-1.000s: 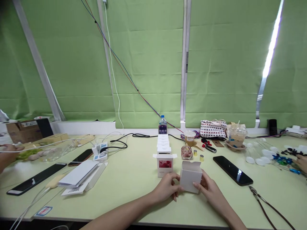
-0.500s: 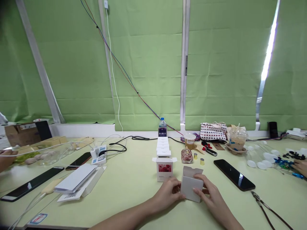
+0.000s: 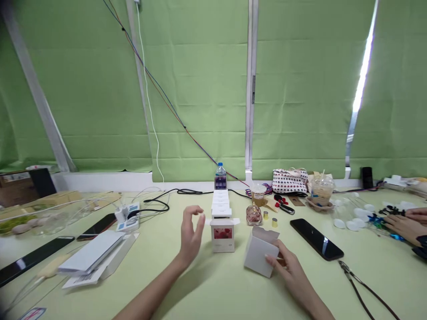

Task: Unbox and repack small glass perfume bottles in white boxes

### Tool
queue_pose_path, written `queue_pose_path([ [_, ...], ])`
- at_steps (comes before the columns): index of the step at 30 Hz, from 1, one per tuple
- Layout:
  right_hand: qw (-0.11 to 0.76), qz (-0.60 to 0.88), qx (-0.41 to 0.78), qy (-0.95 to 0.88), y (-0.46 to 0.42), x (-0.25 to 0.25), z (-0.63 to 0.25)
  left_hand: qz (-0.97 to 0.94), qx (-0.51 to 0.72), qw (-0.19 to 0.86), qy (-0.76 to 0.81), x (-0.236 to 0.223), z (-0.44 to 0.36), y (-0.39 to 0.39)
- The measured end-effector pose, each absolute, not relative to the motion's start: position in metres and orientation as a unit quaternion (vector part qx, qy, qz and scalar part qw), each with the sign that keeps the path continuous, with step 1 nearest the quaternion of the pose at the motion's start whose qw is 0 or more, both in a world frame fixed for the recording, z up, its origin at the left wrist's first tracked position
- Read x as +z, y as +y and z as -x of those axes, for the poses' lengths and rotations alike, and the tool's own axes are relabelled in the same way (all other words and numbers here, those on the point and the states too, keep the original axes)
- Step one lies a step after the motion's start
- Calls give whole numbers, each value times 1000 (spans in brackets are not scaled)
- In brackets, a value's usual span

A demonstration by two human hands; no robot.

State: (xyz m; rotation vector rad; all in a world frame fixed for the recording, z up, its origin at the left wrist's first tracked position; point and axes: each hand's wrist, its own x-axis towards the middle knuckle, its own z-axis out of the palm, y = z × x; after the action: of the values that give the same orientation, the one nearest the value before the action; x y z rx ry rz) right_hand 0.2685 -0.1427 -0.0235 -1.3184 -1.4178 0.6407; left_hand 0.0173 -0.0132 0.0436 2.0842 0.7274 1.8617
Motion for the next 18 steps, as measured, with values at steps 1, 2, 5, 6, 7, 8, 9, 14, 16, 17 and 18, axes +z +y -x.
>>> queue_pose_path([
  [1, 522, 555, 264, -591, -143, -24, -269, -717, 623, 161, 268, 50, -14, -7],
  [2, 520, 561, 260, -589, -143, -24, -269, -716, 611, 197, 274, 55, -12, -2],
  [5, 523, 573, 251, -579, -143, -25, -269, -705, 595, 285, 262, 59, -11, 10],
  [6, 526, 575, 252, -574, -143, -25, -269, -704, 589, 302, 257, 57, -12, 13],
  [7, 528, 576, 254, -570, -143, -26, -269, -708, 579, 313, 255, 53, -13, 15],
  [8, 531, 576, 253, -568, -143, -27, -270, -716, 565, 322, 255, 50, -14, 16],
  [9, 536, 575, 249, -567, -142, -28, -270, -725, 549, 328, 255, 46, -15, 17],
  [14, 601, 574, 159, -533, -137, -26, -276, -777, 481, 338, 224, 37, -14, 16],
  [16, 625, 571, 108, -521, -134, -18, -279, -792, 453, 354, 204, 35, -11, 15],
  [17, 632, 568, 85, -520, -131, -13, -280, -798, 438, 364, 199, 34, -10, 15],
  [18, 637, 563, 67, -522, -129, -6, -280, -801, 424, 374, 196, 32, -9, 14],
])
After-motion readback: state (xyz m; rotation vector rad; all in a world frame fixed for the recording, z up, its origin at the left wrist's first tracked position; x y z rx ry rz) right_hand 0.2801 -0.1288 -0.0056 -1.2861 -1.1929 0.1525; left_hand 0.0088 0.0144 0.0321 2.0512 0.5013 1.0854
